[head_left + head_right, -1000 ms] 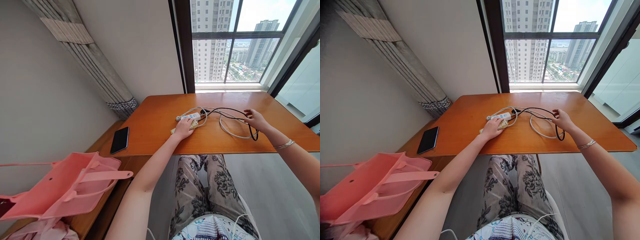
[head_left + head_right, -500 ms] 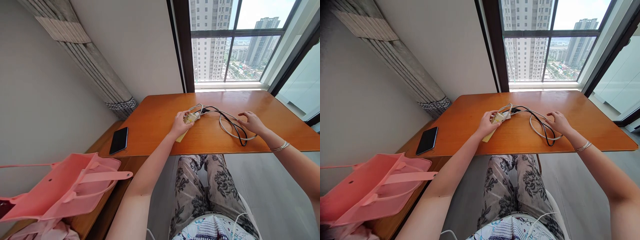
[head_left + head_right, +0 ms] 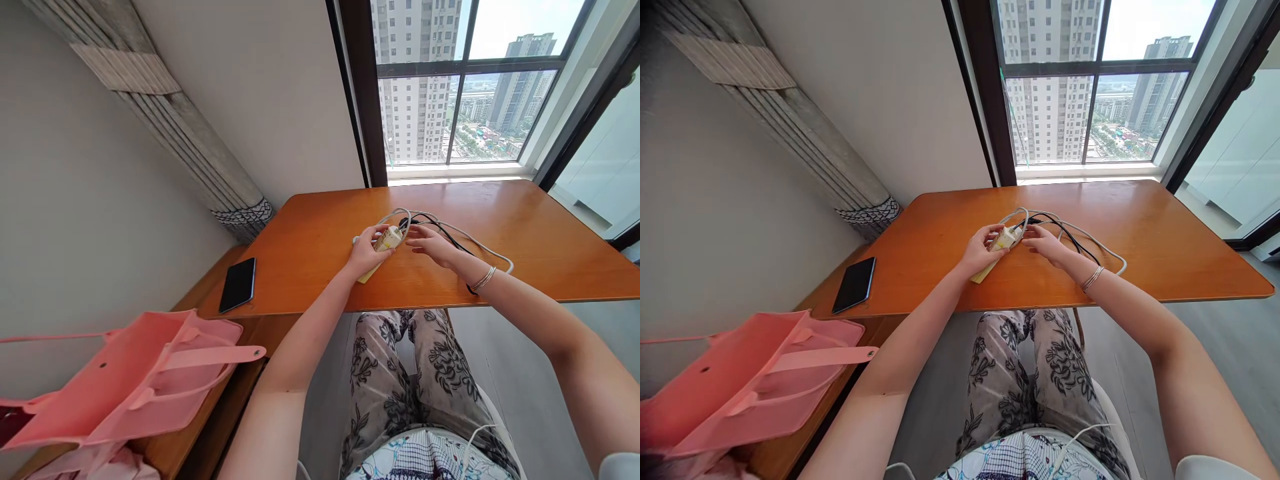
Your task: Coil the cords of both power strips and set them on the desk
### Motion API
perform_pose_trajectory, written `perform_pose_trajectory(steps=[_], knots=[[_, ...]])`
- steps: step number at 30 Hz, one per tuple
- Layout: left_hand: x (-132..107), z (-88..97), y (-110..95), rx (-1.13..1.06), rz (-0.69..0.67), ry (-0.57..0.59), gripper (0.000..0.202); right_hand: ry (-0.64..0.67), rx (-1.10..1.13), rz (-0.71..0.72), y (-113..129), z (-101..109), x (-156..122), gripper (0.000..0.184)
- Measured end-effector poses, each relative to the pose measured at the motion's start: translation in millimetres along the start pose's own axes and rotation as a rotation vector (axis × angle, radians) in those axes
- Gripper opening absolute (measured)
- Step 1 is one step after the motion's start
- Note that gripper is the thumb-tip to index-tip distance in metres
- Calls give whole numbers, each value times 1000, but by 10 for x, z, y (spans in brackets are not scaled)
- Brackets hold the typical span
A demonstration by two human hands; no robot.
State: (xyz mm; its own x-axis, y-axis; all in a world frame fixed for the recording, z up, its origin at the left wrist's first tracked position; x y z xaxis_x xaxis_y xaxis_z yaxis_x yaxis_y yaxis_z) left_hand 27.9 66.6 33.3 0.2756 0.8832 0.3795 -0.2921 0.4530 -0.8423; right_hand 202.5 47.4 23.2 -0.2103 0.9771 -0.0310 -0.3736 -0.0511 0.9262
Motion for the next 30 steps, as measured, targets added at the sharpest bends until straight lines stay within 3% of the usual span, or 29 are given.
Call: perform_pose_trajectory(steps=[5, 10, 13, 16, 18, 22, 30], knots=[[28, 130, -149, 217, -61, -33, 53, -37, -9, 84, -23, -160, 111, 44], [103, 22, -263, 363, -117, 60, 52, -300, -478, 418, 223, -113, -31, 40], [114, -107, -290, 306, -116, 121, 75, -298, -787, 538, 354, -179, -105, 50], [106, -192, -307, 240, -137, 174, 96, -219, -984, 525, 368, -201, -87, 75], [102, -223, -300, 235, -152, 221, 99, -187, -1064, 481, 363, -172, -59, 75], [81, -257, -339, 341, -258, 317, 84, -157, -1170, 397, 393, -99, -32, 66], [-58, -325, -560, 543, -471, 359, 44, -209, -1230, 333, 455, 64, -81, 54]])
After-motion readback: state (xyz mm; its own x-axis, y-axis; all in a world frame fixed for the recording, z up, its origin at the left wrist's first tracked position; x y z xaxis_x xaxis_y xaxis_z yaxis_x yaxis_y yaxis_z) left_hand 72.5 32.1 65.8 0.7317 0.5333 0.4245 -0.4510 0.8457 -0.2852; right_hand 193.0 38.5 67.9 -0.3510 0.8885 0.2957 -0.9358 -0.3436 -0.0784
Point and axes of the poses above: each hand's wrist, its own x-axis towards the middle knuckle, its own z-axis out of the back of the hand, y = z × x, the point moved 8 cm from there along x, towards the middle knuckle, and after that the axes turned 12 degrees about -x, right-handed, at the moved point
